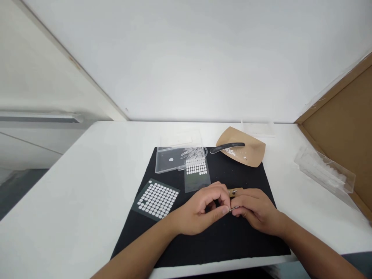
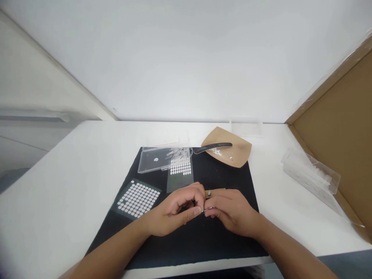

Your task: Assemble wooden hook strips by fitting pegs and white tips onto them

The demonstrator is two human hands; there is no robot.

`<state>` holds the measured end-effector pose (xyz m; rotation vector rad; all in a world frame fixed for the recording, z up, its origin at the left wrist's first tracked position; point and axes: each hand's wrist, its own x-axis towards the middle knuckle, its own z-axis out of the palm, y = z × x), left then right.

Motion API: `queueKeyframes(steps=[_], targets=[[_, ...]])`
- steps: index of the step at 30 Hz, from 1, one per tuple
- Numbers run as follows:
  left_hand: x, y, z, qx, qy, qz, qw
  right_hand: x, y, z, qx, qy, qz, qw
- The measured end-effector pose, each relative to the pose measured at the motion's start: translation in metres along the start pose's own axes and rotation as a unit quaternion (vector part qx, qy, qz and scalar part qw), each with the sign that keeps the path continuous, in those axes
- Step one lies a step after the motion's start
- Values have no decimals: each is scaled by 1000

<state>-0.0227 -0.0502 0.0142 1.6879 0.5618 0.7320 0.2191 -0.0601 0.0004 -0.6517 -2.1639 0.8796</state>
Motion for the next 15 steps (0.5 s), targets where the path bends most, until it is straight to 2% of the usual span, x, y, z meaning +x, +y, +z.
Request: queueKeyframes(steps=[3, 7, 15], targets=[[0, 0, 1, -29, -9, -16, 999, 0, 1, 0, -45, 28, -44, 998], [0, 0, 1, -61, -24, -19, 998, 2, -2, 0, -49, 27, -63, 996], [0, 5, 1, 27, -22, 64, 997, -3, -1, 1, 16, -13, -24, 1000]])
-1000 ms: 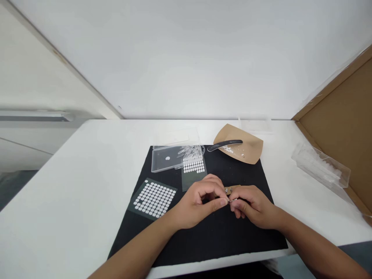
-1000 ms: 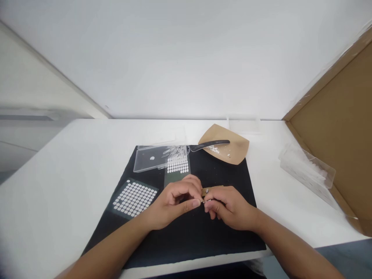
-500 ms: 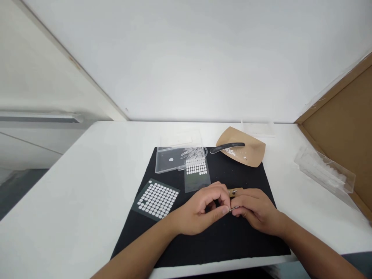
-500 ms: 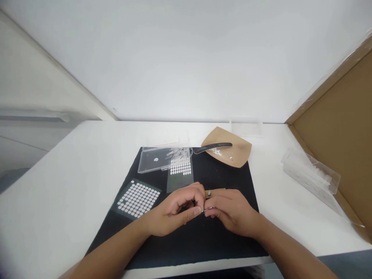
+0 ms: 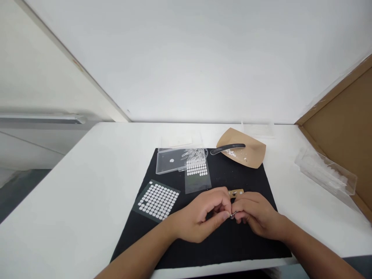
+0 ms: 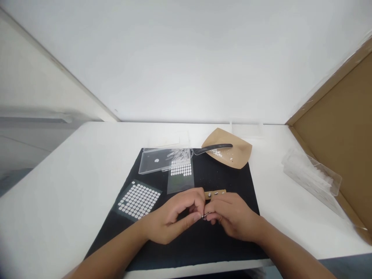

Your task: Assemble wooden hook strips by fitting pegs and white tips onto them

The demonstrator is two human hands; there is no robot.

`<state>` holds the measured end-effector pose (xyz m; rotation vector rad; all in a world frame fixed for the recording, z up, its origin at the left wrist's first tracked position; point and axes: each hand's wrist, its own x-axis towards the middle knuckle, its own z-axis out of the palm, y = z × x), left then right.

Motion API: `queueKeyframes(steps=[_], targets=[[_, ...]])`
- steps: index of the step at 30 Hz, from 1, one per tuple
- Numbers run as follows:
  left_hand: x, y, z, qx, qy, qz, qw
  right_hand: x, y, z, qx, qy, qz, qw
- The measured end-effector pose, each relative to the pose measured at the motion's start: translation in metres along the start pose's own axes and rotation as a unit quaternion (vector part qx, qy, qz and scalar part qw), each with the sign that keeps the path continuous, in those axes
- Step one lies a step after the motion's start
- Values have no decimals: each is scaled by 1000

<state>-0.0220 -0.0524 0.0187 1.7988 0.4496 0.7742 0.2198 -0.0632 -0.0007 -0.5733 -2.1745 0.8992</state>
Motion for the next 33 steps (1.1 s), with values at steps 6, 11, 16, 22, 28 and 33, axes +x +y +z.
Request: queueKeyframes(steps=[6, 11, 16, 22, 28, 33], targets=[[0, -1, 0, 137, 8, 45, 989, -3, 4, -2, 33, -42, 40, 998], [-2, -5, 1, 225, 14, 45, 973, -3, 7, -5, 46, -53, 58, 996], [-5, -11, 2, 343, 32, 79, 936, -3, 7, -5, 70, -64, 90, 991], [-4, -14, -2, 425, 79, 113, 894, -1, 5, -6, 84, -63, 128, 986], [-4, -17, -10, 418, 125, 63, 898, -1, 4, -5, 95, -59, 134, 985], [-5, -21, -14, 387, 143, 31, 910, 2, 1, -7, 70, -25, 119, 990]])
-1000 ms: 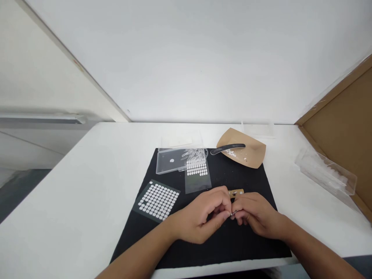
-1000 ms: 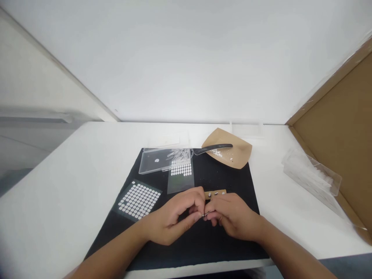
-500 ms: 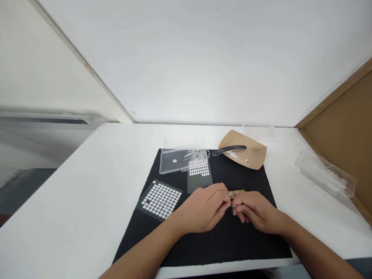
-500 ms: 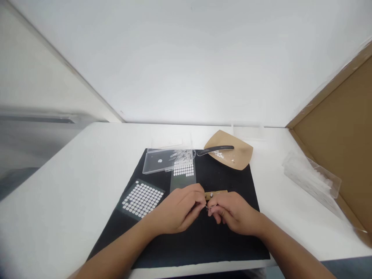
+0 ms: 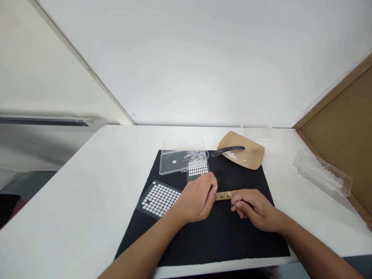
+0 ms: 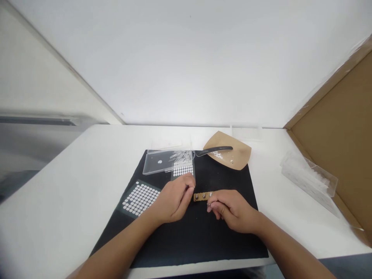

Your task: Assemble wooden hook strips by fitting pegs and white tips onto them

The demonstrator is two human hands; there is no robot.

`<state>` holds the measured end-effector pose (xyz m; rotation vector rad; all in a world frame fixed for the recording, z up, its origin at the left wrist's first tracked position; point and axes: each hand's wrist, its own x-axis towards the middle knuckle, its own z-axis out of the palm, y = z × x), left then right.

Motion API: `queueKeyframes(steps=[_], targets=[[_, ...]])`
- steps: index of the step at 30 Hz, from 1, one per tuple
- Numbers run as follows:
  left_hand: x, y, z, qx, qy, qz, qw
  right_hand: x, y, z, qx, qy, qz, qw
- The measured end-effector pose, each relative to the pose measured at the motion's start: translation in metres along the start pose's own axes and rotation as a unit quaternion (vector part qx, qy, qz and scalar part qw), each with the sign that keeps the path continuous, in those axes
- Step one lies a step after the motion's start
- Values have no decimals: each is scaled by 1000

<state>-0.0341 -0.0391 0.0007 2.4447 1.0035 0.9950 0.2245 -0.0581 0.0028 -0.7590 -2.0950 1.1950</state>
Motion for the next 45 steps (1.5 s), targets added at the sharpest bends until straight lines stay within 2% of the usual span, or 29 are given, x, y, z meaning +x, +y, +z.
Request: queueKeyframes(steps=[5, 8, 11, 14, 19, 23, 29, 31, 36, 45], targets=[[-3, -2, 0, -21, -11, -18, 1000, 3, -1, -8, -74, 94, 23, 992], [-4, -3, 1, -13, -27, -21, 999, 0, 6, -12, -75, 159, 85, 981], [-4, -4, 2, 9, -58, -25, 998, -2, 17, -15, -49, 233, 164, 957], [-3, -4, 4, 48, -81, -18, 995, -3, 25, -21, -51, 283, 194, 938], [-1, -5, 6, 101, -91, 13, 991, -4, 31, -27, -85, 235, 187, 950], [1, -5, 5, 103, -80, 41, 991, -6, 30, -23, -32, 188, 200, 961], [5, -2, 1, 103, -58, 67, 991, -7, 27, -23, 0, 125, 271, 954], [4, -1, 0, 98, -45, 62, 992, -6, 26, -24, 14, 124, 268, 955], [2, 2, -1, 70, 1, 43, 997, -5, 24, -27, -12, 161, 198, 967], [2, 0, 1, 114, 23, 53, 992, -6, 29, -27, -30, 106, 267, 957]])
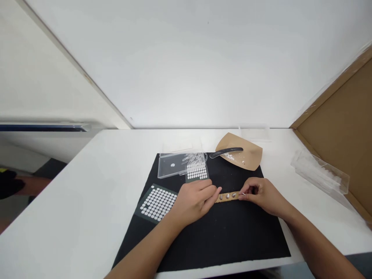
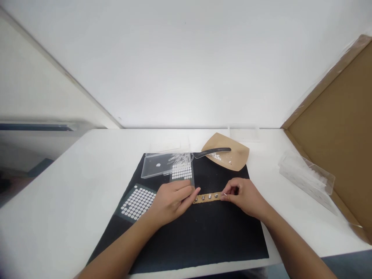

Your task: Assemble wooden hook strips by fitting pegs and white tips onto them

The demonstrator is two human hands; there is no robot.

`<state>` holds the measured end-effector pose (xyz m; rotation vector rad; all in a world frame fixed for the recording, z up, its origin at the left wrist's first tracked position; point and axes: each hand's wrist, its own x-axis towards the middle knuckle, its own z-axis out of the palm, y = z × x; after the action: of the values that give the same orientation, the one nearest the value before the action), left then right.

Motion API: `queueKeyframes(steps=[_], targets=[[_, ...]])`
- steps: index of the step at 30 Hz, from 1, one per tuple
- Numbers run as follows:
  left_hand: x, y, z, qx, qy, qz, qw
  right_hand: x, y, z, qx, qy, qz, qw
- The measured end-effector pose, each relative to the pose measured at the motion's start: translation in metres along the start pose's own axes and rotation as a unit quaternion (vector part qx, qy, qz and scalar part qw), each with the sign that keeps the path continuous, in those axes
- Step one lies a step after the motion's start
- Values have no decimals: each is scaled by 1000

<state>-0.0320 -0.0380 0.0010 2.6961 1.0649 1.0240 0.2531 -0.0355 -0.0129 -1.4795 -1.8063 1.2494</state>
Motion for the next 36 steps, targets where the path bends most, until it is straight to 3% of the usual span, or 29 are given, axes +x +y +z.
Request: queueKeyframes(steps=[5, 11, 13, 16, 19, 24, 26, 32, 36], targets=[[0, -4, 4, -32, 16, -39, 999, 0, 1, -2, -43, -19, -14, 999], [7, -3, 9, -99, 95, -54, 989, -1, -2, -4, -74, -26, -42, 996], [12, 0, 7, -97, 97, -51, 989, -1, -3, -4, -84, -28, -45, 995], [28, 0, 2, -76, 57, -33, 995, -1, -4, -4, -95, -25, -50, 994], [60, -5, 3, -35, 14, -34, 999, -1, -4, -3, -102, -18, -54, 993], [124, -19, 20, 58, -128, -101, 985, 1, -4, -2, -88, -18, -60, 994], [139, -20, 26, 76, -154, -101, 980, 2, -3, -2, -77, -22, -59, 995], [140, -17, 27, 111, -193, -92, 971, 2, 0, 1, -71, -25, -53, 996], [120, -15, 13, 119, -163, -90, 975, 1, -3, -1, -69, -32, -59, 995]])
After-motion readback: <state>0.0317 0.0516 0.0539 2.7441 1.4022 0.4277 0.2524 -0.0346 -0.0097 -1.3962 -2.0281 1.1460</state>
